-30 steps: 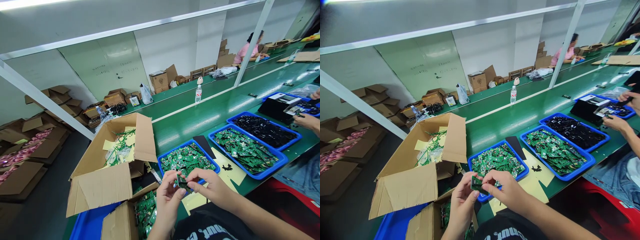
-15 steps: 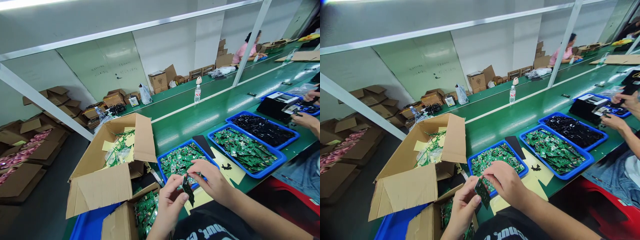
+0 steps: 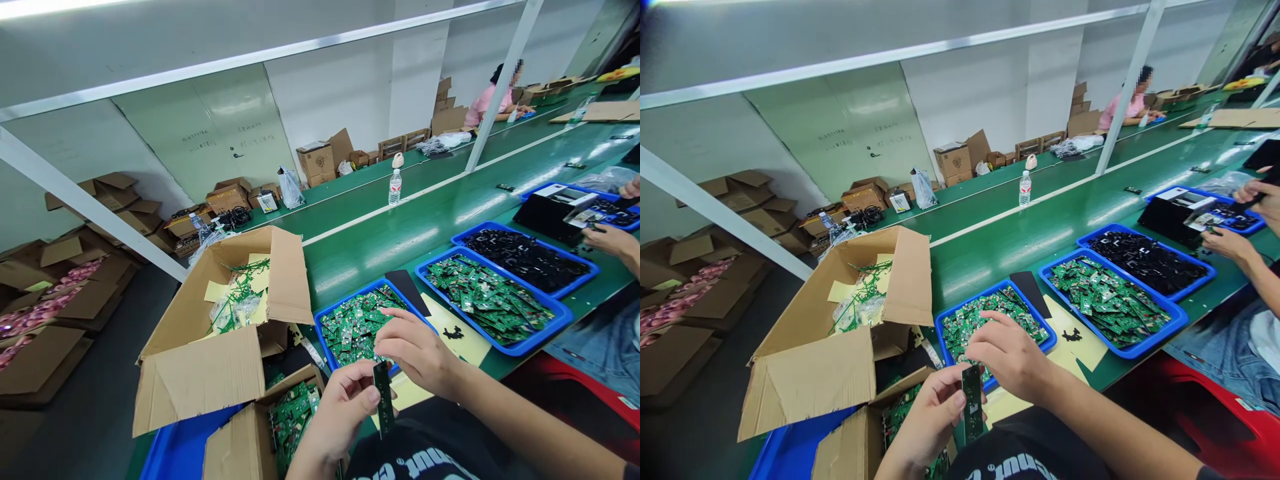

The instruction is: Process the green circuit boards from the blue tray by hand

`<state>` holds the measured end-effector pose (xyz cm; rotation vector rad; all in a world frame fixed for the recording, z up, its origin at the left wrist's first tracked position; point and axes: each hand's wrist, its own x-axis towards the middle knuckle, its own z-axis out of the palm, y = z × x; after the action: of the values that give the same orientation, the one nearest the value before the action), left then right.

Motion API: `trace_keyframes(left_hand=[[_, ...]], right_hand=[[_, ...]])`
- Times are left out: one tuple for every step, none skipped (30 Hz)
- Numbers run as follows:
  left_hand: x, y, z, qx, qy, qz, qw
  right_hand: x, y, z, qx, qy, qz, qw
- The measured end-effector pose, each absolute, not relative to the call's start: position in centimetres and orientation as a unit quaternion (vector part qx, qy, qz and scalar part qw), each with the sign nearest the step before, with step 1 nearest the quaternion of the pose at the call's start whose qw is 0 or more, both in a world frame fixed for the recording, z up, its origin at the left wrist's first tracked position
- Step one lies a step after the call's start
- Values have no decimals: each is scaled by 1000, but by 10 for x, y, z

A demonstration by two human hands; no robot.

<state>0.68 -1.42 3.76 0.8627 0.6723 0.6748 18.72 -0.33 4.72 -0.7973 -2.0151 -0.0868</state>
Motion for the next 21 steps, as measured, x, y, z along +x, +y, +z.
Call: trace_keyframes(left_hand=[[7,-14,37,395,318,311,804],[7,-14,35,388,328,309,804],[7,-14,33,386,340,309,800],[8,-14,32,391,353,311,791],[8,-15,30,404,365,315,778],[9,-16,28,424,374,314,763],[10,-16,27,451,378,311,746],[10,-17,26,481,377,308,729],[10,-17,25,514,373,310,708],[9,-16,25,549,367,319,680],[8,-15,25,591,363,338,636],[6,-13,26,638,360,366,574],[4,-11,26,686,355,398,495],[1,-8,27,732,348,426,402],[-2,-6,28,772,334,446,306],[-4,-4,29,802,317,458,216],[-6,-2,30,822,301,464,140],[-8,-1,31,834,288,465,81],[-10,-1,31,841,281,460,38],[-11,-1,31,847,278,454,9],[-11,-1,31,850,278,448,-10]], right_hand=[[187,-3,46,-323,-824,-37,464],[187,-3,45,-322,-824,-40,464],[187,-2,43,-323,-823,-42,465],[187,-2,43,-326,-821,-40,468],[188,-2,42,-331,-815,-34,474],[189,-1,42,-341,-806,-23,483],[191,-1,43,-353,-794,-8,494],[193,0,44,-368,-777,5,511],[196,0,45,-382,-755,18,532],[199,1,45,-397,-728,31,557],[201,2,46,-413,-698,46,583],[203,3,45,-430,-668,71,604],[205,3,44,-447,-639,112,617],[206,3,43,-462,-614,172,616],[206,2,41,-471,-597,245,602],[204,1,38,-469,-587,326,573],[202,0,36,-455,-584,408,534],[200,-2,34,-429,-584,482,492],[197,-4,33,-396,-583,544,455],[193,-7,32,-366,-580,591,426],[190,-9,32,-341,-576,622,407]])
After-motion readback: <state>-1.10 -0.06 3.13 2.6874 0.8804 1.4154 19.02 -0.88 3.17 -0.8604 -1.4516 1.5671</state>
